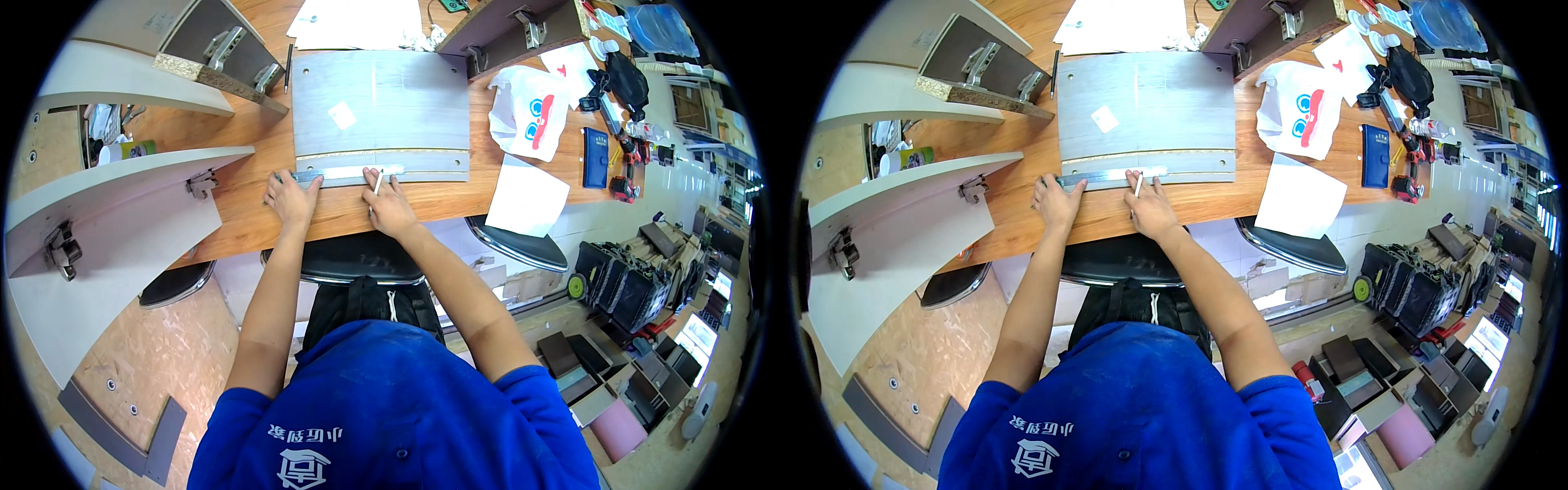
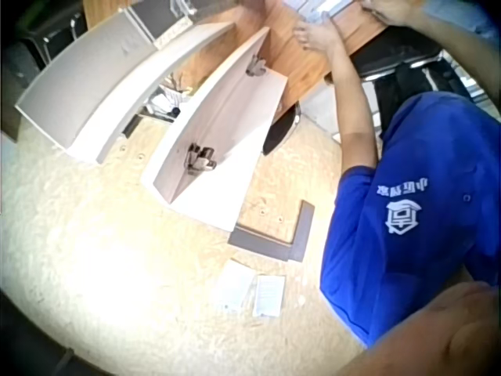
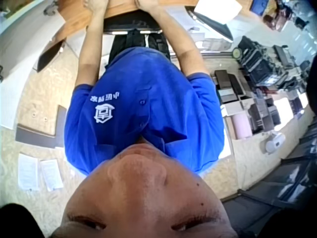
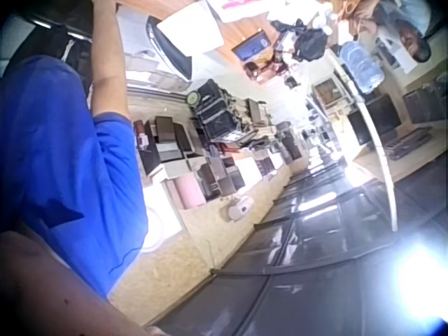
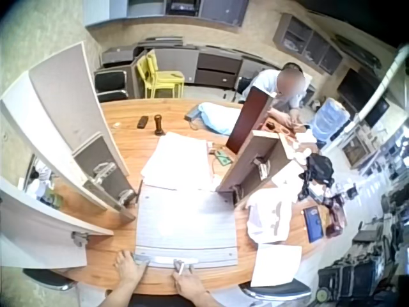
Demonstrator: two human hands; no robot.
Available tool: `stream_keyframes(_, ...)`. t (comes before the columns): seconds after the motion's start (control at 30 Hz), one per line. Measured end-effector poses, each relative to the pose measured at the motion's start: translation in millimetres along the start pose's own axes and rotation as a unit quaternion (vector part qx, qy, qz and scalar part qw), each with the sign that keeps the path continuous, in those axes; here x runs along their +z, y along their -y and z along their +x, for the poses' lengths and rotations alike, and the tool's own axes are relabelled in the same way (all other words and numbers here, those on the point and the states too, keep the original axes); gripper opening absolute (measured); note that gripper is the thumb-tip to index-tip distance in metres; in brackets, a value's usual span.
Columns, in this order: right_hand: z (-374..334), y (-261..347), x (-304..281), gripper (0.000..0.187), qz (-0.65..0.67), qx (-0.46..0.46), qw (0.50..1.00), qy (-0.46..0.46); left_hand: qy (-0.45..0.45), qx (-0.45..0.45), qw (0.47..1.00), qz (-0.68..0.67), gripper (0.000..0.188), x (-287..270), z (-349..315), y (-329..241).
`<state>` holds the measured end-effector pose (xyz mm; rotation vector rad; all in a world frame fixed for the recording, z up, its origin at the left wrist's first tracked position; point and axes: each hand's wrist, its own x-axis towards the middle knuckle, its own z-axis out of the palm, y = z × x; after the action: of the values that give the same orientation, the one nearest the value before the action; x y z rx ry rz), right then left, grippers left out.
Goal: The person uses a combination square and a marker to draw precise lines on the back of a cabinet door. They repeatedly measure and mark the surface, adjusting the square to ensure alignment. The task involves careful placement of the tool and drawing straight lines for assembly or installation purposes.
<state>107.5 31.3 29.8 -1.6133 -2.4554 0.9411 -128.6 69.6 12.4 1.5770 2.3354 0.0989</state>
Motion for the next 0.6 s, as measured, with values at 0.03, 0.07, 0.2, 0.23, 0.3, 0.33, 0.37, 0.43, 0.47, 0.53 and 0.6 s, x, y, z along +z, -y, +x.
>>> stream_keyframes(0.03,-0.4,-1.1,0.2,0.027,0.002,0.000,1.000,0.000,0.021,-0.011,1.000,-0.008,0.085,-1.6,-0.3,-3.1)
stream_keyframes(0.07,-0.8,-2.2,0.4,0.027,0.003,0.000,1.000,0.001,0.042,-0.022,0.999,-0.016,0.088,-3.1,-0.4,-6.3)
stream_keyframes(0.2,-1.7,-4.8,3.8,0.027,0.015,0.002,1.000,-0.008,0.085,-0.056,0.995,-0.016,0.096,-8.3,-1.0,-19.1)
stream_keyframes(0.23,-1.3,-5.0,5.6,0.028,0.017,0.001,1.000,-0.009,0.085,-0.060,0.994,-0.014,0.097,-7.6,-1.0,-19.3)
stream_keyframes(0.3,-1.8,-6.5,9.0,0.028,0.023,0.001,1.000,-0.008,0.088,-0.068,0.994,-0.010,0.098,-4.6,-2.7,-20.3)
stream_keyframes(0.33,-0.7,-6.2,7.2,0.028,0.027,-0.002,1.000,-0.010,0.083,-0.068,0.994,-0.012,0.099,-5.9,-1.9,-20.9)
stream_keyframes(0.37,0.0,-6.2,5.3,0.028,0.031,-0.004,0.999,-0.012,0.079,-0.068,0.994,-0.013,0.101,-7.0,-1.5,-21.7)
stream_keyframes(0.43,-2.7,-9.2,3.3,0.029,0.026,-0.006,0.999,-0.018,0.082,-0.073,0.994,-0.021,0.104,-9.5,-1.2,-24.7)
stream_keyframes(0.47,-4.1,-11.2,4.1,0.030,0.022,-0.005,1.000,-0.021,0.089,-0.078,0.993,-0.027,0.106,-10.7,-1.5,-27.5)
stream_keyframes(0.53,-3.1,-11.7,5.8,0.031,0.019,-0.014,0.999,-0.034,0.098,-0.090,0.991,-0.027,0.114,-14.8,-1.4,-31.4)
stream_keyframes(0.6,-2.8,-10.5,6.0,0.029,0.040,-0.012,0.998,-0.043,0.090,-0.098,0.991,-0.030,0.115,-14.4,-1.3,-31.9)
